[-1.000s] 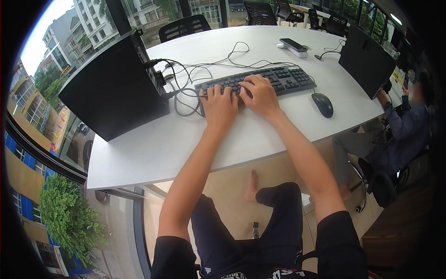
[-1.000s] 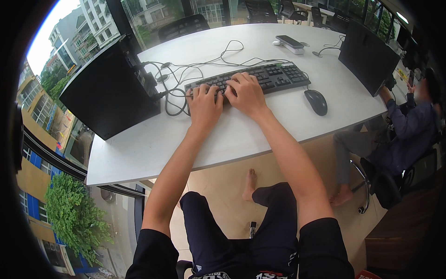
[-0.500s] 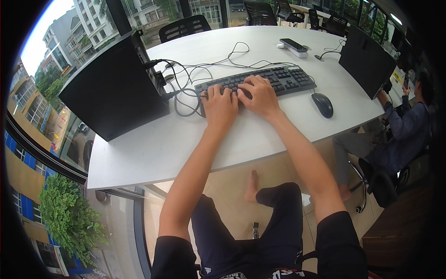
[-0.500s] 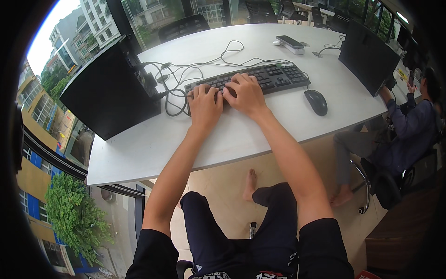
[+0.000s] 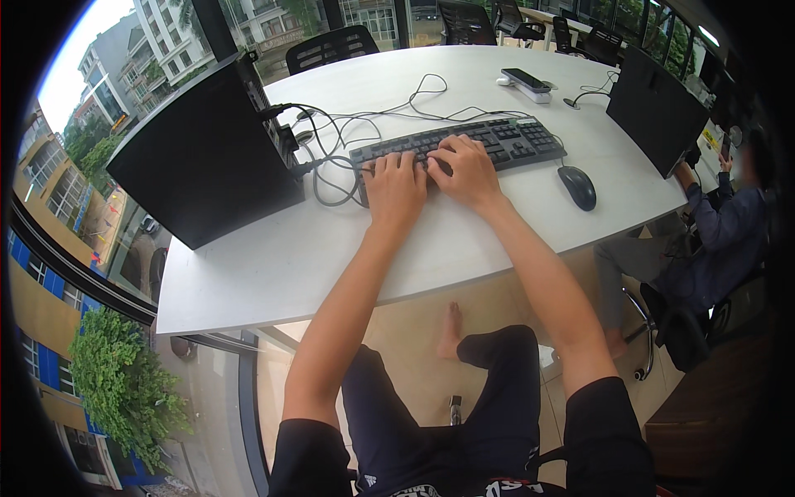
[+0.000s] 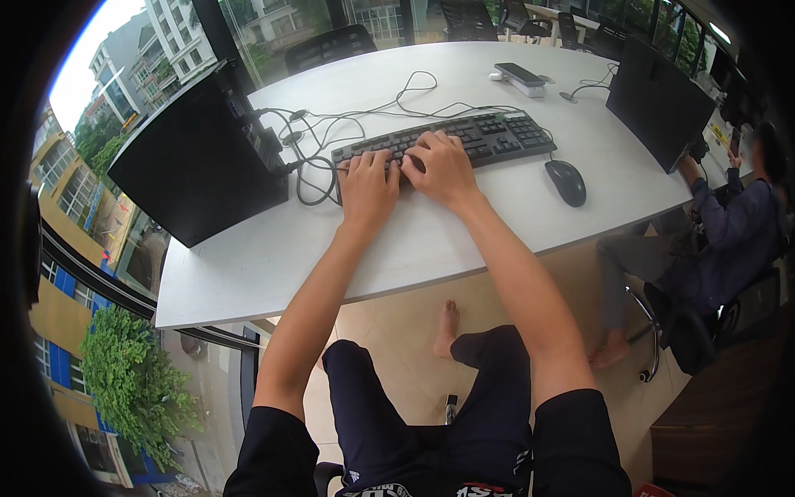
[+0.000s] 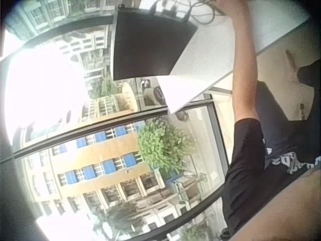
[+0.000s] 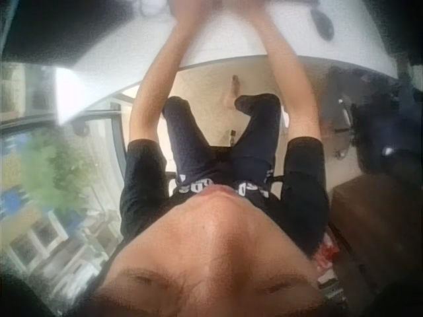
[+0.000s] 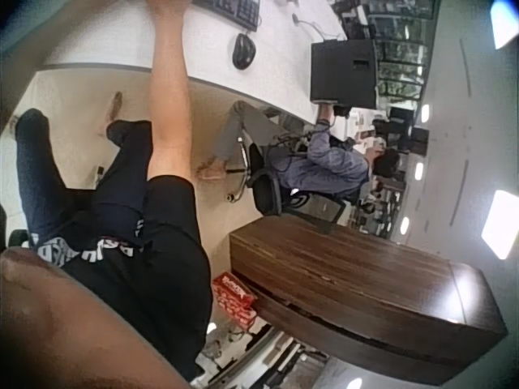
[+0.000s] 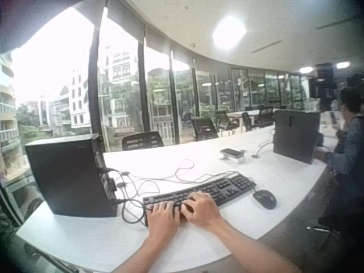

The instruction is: The recorder is disassembling a computer tower on a desk, removing the side panel and internal components.

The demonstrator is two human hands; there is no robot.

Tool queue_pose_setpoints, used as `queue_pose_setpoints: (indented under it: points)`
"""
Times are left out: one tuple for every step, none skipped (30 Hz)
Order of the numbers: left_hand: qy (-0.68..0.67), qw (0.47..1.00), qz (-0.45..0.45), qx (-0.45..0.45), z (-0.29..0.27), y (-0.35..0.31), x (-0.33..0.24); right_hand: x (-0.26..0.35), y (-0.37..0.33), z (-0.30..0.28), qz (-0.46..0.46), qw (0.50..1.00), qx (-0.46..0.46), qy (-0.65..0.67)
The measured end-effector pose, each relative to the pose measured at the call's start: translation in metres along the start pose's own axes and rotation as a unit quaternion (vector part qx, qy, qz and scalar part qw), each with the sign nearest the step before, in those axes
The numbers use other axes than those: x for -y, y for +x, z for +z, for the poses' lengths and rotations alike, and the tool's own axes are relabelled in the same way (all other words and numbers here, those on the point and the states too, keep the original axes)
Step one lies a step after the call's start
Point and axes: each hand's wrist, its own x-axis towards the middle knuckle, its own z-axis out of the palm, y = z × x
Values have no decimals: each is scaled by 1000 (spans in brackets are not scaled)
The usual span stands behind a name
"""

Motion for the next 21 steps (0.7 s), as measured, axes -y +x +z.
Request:
queue_pose_setpoints:
  points:
    - [-1, 1000, 7, -11, 0, 0, 1, 0, 0, 1, 9, 1000, 12, 2]
    - [-3, 1000, 15, -22, 0, -1, 2, -1, 0, 2, 8, 1000, 12, 3]
    - [-3, 1000, 14, -22, 1, -1, 2, -1, 0, 0, 4, 1000, 9, 2]
    - [3, 999, 22, -45, 1, -1, 2, 0, 0, -2, -1, 1000, 5, 2]
    - [9, 997, 30, -68, 2, -1, 3, 1, 0, -2, -1, 1000, 6, 2]
    - [9, 997, 29, -67, 2, 0, 2, 2, 0, -2, 2, 1000, 4, 2]
    - [-4, 999, 9, -33, 2, 0, 2, 2, 0, -2, 6, 1000, 2, 1]
    - [-18, 1000, -11, 2, 2, 0, 2, 2, 1, -2, 6, 1000, 2, 2]
    - [-18, 1000, -11, 2, 2, 0, 2, 1, 0, -3, 10, 1000, 19, 0]
    - [-8, 1000, 0, -14, 1, -1, 1, 0, 0, -4, 14, 999, 36, -2]
    - [2, 999, 10, -30, 1, -2, 1, 0, -1, -4, 14, 999, 37, -2]
    - [2, 999, 10, -30, 1, -2, 1, 1, 0, -2, 9, 1000, 15, 0]
    - [-3, 1000, 1, -22, 2, -2, 1, 1, 0, -1, 3, 1000, -6, 3]
    - [-9, 1000, -8, -14, 2, -2, 1, 1, 0, -1, 3, 1000, -6, 3]
    - [-9, 1000, -9, -14, 2, -1, 1, 1, 0, -2, 19, 1000, 24, 9]
    - [-22, 1000, -20, -3, 1, -1, 1, 1, 0, -2, 35, 998, 54, 15]
    - [-36, 999, -32, 8, 0, 0, 0, 1, 0, -2, 35, 998, 54, 15]
    - [-35, 999, -33, 9, 1, -1, 1, 1, 1, -1, 19, 1000, 12, 11]
    - [-24, 999, -24, 13, 1, -1, 1, 2, 1, -1, 3, 999, -31, 7]
    - [-12, 1000, -15, 18, 1, -2, 2, 3, 0, 0, 3, 1000, -30, 8]
    - [-13, 1000, -15, 18, 1, -2, 2, 2, 0, -1, 12, 1000, -4, 8]
